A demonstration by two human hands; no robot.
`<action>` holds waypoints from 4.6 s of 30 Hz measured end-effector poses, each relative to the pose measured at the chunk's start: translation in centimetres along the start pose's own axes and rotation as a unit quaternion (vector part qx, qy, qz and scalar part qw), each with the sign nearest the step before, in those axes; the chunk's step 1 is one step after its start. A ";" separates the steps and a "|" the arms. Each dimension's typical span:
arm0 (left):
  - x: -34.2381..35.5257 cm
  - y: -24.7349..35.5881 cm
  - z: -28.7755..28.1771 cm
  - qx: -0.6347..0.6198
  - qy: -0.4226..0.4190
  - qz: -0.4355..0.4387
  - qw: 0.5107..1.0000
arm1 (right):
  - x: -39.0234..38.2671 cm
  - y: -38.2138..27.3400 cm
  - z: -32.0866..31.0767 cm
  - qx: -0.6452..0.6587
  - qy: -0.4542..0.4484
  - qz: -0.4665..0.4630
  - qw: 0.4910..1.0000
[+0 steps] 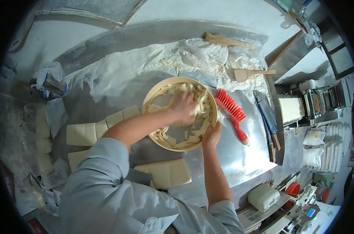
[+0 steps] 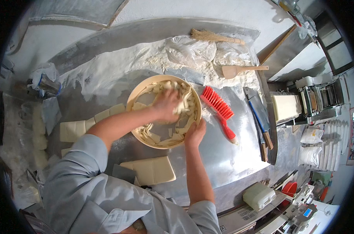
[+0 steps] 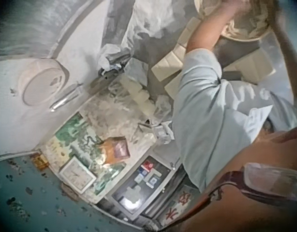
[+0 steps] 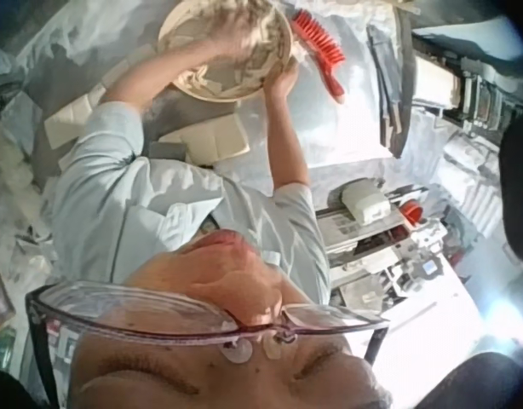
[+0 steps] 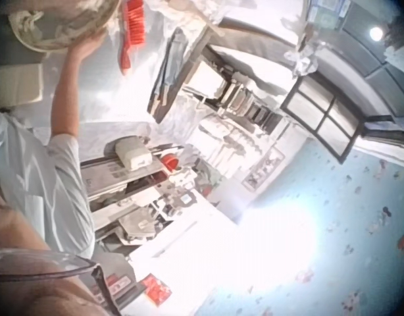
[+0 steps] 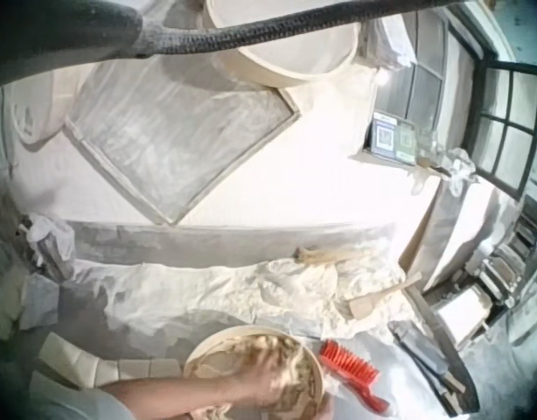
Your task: The person mixes dough pieces in a wooden bowl, then separates and stacks rectangular dough blocks on a stainless steel countertop. The person places the stacked dough into a plastic bag.
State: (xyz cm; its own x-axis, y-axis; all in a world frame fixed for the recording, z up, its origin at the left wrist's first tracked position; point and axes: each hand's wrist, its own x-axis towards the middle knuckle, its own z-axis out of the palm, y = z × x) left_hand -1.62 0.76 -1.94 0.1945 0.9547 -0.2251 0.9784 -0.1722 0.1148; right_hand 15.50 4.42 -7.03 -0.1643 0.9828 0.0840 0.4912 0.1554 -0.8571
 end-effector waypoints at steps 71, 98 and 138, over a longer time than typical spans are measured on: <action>-7.8 -1.1 -1.1 -0.050 -0.182 0.069 0.980 | -1.1 -0.5 0.2 -0.002 0.021 -0.010 1.000; -6.5 -4.6 1.3 -0.223 0.017 -0.199 0.954 | -0.7 -0.7 -2.0 0.056 -0.181 0.294 0.937; -22.0 -8.7 -0.2 -0.846 0.289 -0.357 0.272 | 6.5 5.4 -9.7 -0.494 -0.109 -0.054 0.861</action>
State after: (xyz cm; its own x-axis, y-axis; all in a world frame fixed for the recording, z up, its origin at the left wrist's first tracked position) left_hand -14.39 -18.69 2.23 -0.5238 0.5621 -0.6400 -0.7745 -0.0016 0.6325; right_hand 25.43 12.61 -6.19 -0.3579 0.9322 -0.0542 0.9333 0.3589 0.0101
